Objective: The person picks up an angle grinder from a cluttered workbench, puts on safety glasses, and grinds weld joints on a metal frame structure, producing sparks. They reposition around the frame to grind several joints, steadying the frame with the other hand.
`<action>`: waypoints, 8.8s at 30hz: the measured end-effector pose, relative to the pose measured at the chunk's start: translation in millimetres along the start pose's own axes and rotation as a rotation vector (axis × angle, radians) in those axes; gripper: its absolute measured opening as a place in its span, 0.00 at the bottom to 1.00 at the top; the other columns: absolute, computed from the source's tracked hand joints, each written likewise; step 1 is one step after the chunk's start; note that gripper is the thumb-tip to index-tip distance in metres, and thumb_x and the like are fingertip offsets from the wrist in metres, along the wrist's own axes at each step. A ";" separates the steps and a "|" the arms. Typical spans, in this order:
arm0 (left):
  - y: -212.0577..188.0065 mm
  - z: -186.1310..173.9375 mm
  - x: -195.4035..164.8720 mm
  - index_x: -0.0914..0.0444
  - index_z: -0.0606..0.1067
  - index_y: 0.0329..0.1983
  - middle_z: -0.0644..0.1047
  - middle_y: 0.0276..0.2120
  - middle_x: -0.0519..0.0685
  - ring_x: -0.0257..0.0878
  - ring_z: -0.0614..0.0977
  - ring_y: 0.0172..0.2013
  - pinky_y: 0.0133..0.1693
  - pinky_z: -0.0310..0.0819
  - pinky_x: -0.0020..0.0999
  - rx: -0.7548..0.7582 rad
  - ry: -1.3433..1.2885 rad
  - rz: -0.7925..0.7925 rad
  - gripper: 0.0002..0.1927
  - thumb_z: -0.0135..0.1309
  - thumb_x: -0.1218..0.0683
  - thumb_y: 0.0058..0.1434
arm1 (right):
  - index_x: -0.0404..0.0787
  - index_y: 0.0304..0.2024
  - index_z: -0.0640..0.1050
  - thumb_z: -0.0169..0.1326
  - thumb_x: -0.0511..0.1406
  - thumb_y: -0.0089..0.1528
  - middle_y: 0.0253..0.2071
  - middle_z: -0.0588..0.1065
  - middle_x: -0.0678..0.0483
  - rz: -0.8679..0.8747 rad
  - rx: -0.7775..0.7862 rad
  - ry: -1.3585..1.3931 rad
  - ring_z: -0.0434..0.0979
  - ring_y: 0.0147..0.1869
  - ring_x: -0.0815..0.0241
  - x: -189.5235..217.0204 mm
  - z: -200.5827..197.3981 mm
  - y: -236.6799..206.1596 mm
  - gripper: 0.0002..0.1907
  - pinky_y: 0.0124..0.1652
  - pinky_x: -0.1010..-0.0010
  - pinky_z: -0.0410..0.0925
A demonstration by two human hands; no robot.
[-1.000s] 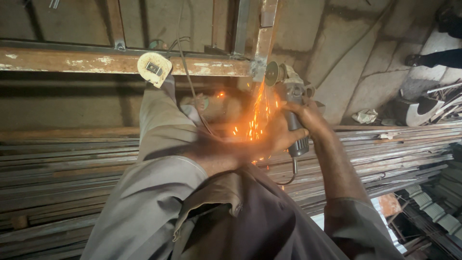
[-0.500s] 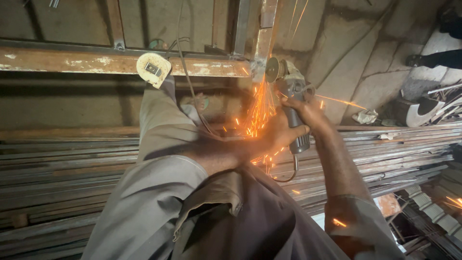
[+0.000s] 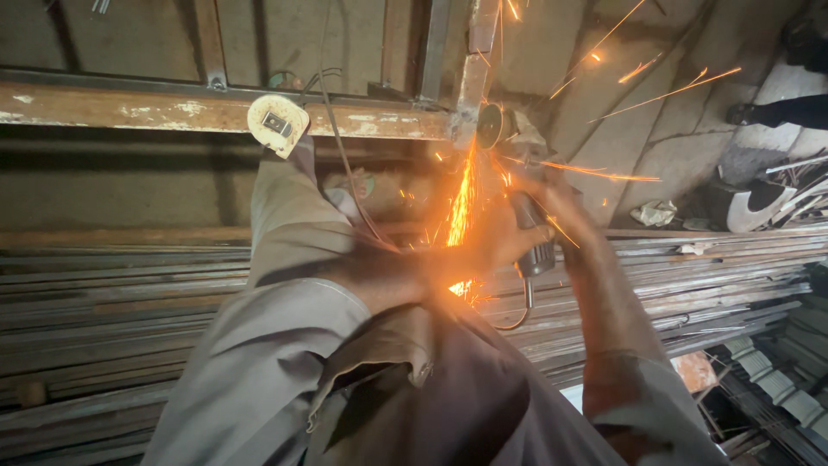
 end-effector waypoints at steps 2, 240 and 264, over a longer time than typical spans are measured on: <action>3.4 -1.9 -1.8 0.71 0.70 0.55 0.79 0.44 0.60 0.50 0.84 0.45 0.45 0.79 0.44 -0.021 -0.072 0.008 0.34 0.66 0.47 0.52 | 0.38 0.58 0.75 0.58 0.41 0.55 0.49 0.78 0.50 -0.089 0.096 0.079 0.80 0.48 0.60 5.0 2.7 7.3 0.30 0.45 0.66 0.73; -10.7 -158.3 14.9 0.68 0.60 0.69 0.79 0.46 0.70 0.63 0.82 0.48 0.47 0.79 0.48 0.640 1.348 -0.010 0.49 0.67 0.52 0.44 | 0.38 0.53 0.74 0.65 0.32 0.56 0.46 0.77 0.54 -0.146 -0.050 2.022 0.78 0.48 0.60 -82.9 266.0 21.6 0.23 0.45 0.65 0.72; -10.4 -145.3 6.1 0.67 0.63 0.65 0.80 0.43 0.68 0.62 0.83 0.46 0.46 0.79 0.49 0.676 1.301 -0.002 0.44 0.66 0.53 0.45 | 0.37 0.54 0.73 0.64 0.31 0.58 0.47 0.77 0.53 -0.183 -0.046 2.067 0.78 0.50 0.59 -83.0 259.7 20.3 0.22 0.47 0.64 0.74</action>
Point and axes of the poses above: each hand's wrist, its own y-axis towards the middle knuckle, its own z-axis out of the palm, x = y × z, the point moved 5 cm from there along y, towards the middle knuckle
